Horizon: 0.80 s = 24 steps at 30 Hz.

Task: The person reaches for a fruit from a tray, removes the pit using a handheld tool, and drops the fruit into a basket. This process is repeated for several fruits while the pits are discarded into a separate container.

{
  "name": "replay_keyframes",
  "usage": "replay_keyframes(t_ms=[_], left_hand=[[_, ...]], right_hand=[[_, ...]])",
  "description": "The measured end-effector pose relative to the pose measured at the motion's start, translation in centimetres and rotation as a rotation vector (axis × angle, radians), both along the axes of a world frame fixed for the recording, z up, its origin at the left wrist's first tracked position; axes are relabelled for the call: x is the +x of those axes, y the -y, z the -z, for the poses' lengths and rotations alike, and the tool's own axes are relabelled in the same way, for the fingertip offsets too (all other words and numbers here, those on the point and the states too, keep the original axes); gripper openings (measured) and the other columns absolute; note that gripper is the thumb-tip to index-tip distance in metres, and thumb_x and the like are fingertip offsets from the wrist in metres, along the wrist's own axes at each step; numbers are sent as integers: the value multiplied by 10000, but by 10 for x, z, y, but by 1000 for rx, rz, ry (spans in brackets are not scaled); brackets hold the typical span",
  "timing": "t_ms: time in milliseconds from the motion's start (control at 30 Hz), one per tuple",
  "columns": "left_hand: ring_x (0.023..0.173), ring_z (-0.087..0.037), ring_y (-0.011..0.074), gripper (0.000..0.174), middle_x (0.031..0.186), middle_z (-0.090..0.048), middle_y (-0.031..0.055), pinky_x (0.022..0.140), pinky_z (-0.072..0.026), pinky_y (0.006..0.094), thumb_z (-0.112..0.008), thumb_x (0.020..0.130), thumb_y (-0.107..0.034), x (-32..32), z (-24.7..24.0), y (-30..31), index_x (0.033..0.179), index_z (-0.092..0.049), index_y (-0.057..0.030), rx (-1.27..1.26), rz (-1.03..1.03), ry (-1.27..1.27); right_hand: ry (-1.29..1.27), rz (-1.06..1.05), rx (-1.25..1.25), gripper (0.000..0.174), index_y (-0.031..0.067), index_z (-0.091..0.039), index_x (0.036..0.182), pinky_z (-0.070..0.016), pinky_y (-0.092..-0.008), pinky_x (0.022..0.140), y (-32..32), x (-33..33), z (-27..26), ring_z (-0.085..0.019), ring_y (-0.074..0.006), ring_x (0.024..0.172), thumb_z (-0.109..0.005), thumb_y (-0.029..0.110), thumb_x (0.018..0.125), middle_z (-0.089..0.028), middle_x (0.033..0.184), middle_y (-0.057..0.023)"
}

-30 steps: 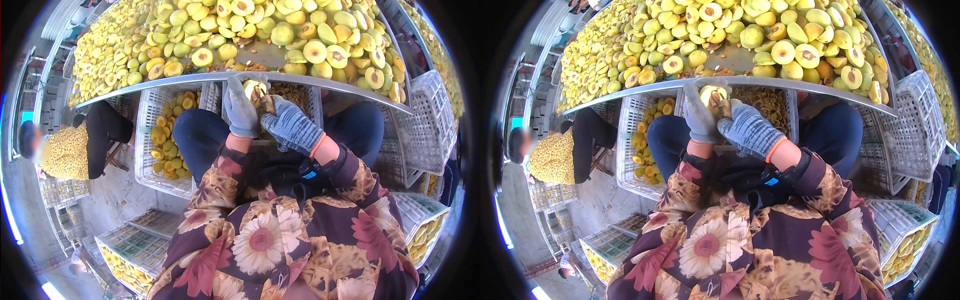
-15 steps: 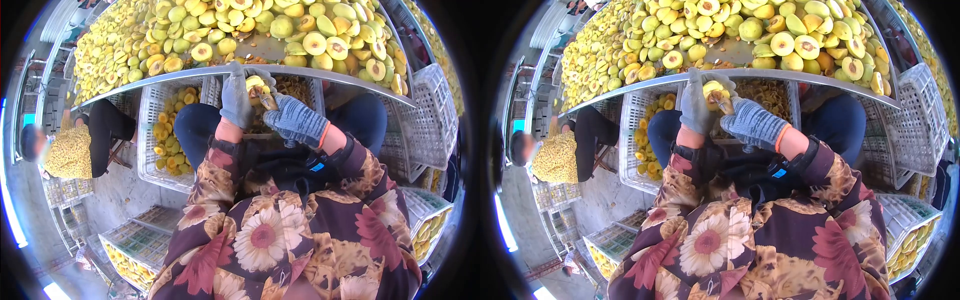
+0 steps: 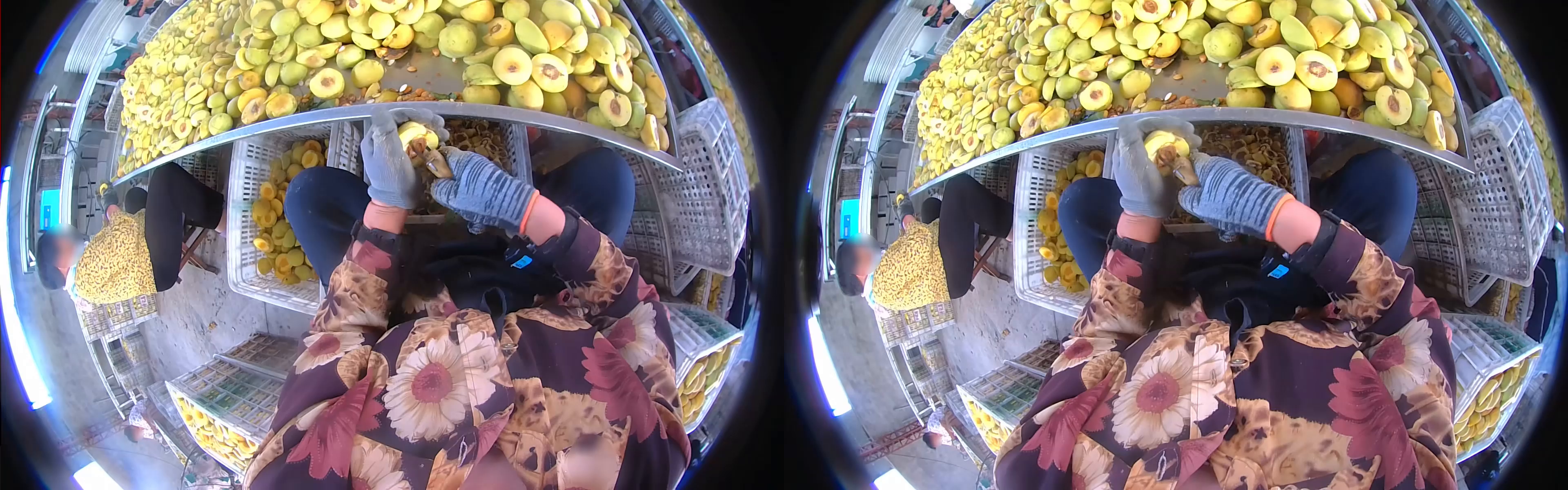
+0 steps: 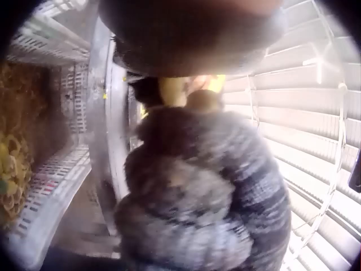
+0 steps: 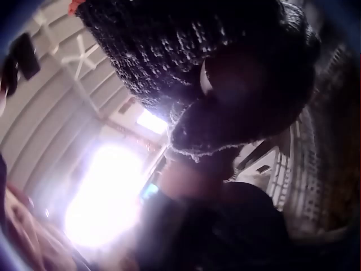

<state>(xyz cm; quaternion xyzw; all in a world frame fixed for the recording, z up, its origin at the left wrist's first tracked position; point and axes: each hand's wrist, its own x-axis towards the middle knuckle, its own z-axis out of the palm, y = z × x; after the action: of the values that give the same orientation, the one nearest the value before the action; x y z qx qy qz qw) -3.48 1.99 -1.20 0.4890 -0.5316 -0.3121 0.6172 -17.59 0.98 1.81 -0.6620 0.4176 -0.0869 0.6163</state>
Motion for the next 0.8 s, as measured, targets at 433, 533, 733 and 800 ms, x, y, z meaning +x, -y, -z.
replay_keyframes(t_ms=[433,533,733,800], left_hand=[[682,-642,222,677,812,-649,156,639,-546,323,-292,972,-562,2,17,8,855,-585,36,208,174,-459],[673,-637,227,633,795,-643,153,639,-548,327,-342,974,-536,10,9,9,865,-583,39,290,374,-455],[716,-640,266,653,896,-637,162,630,-552,356,-377,929,-607,-1,16,15,963,-577,14,430,364,-770],[741,-640,280,649,947,-630,158,622,-550,365,-394,917,-618,-6,27,20,1026,-562,-1,352,361,-888]], right_hand=[[312,-250,86,209,2,-577,993,-437,-264,408,10,-17,32,-540,-137,489,-559,181,888,-552,663,-48],[441,-142,629,213,60,-597,940,-410,-247,411,9,-25,27,-513,-104,490,-613,265,885,-543,660,-8],[674,66,1095,245,8,-575,1082,-354,-177,399,1,-29,33,-506,-58,515,-567,180,907,-558,731,-9],[694,51,1059,245,11,-561,1060,-356,-177,396,0,-30,39,-497,-53,506,-593,191,895,-551,728,-9]])
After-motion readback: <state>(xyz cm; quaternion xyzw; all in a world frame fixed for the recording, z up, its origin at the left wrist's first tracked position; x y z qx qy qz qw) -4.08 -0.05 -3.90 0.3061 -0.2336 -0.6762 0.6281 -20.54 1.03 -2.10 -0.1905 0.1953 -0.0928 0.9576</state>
